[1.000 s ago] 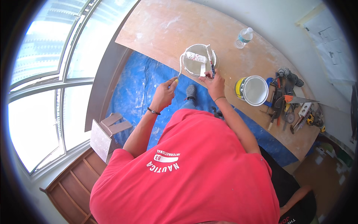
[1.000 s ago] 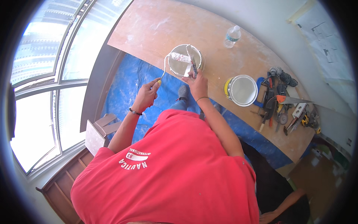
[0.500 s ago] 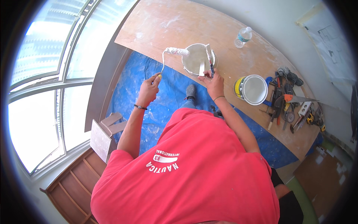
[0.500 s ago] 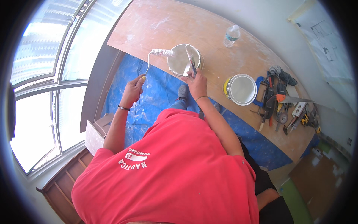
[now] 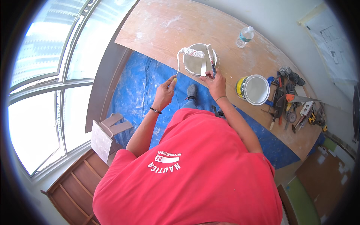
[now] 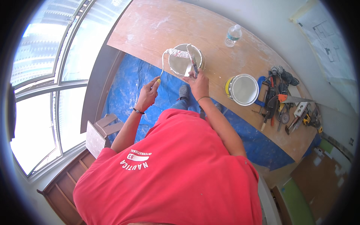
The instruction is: The person mixes white paint in a bucket using a paint roller and a stir stick, then pours water from a bottle into the paint and continues mixing. The person also uses a putty knife to scrape the sides of the bucket and transfers paint between containers.
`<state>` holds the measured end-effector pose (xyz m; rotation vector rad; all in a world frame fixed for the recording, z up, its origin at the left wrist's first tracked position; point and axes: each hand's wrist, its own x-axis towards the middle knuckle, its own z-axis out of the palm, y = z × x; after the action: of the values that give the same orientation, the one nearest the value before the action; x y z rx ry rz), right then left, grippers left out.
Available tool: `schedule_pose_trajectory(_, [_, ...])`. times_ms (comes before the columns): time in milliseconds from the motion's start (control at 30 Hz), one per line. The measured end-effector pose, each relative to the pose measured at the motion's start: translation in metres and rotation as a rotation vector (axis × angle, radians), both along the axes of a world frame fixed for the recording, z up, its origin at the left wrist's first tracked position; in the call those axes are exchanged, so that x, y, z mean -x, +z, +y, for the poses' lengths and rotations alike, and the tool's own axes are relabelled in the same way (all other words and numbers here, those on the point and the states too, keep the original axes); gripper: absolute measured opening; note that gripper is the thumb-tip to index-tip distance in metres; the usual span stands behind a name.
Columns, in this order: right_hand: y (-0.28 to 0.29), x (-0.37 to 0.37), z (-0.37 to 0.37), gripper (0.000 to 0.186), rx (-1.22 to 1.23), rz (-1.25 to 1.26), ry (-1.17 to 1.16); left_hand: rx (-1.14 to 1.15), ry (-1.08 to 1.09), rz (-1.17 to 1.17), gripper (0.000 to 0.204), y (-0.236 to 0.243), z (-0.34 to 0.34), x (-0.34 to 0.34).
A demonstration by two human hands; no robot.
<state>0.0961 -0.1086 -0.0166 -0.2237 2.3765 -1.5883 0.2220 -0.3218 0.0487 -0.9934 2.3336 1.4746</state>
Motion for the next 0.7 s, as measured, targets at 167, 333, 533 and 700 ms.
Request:
schedule_pose_trajectory(167, [-0.002, 0.000, 0.000, 0.040, 0.000, 0.031, 0.027, -0.014, 0.076, 0.015, 0.045, -0.015, -0.017, -0.024])
schedule_pose_trajectory(333, [-0.004, 0.002, 0.000, 0.041, -0.008, 0.044, 0.025, -0.049, 0.188, -0.011, 0.045, 0.006, -0.030, -0.030])
schedule_pose_trajectory(533, [-0.001, 0.001, 0.000, 0.041, -0.006, 0.031, 0.010, -0.100, 0.117, 0.048, 0.045, -0.001, 0.000, -0.013])
schedule_pose_trajectory(700, [-0.002, 0.002, 0.001, 0.041, -0.026, 0.031, 0.024, -0.112, 0.079, 0.066, 0.045, -0.029, 0.007, -0.016])
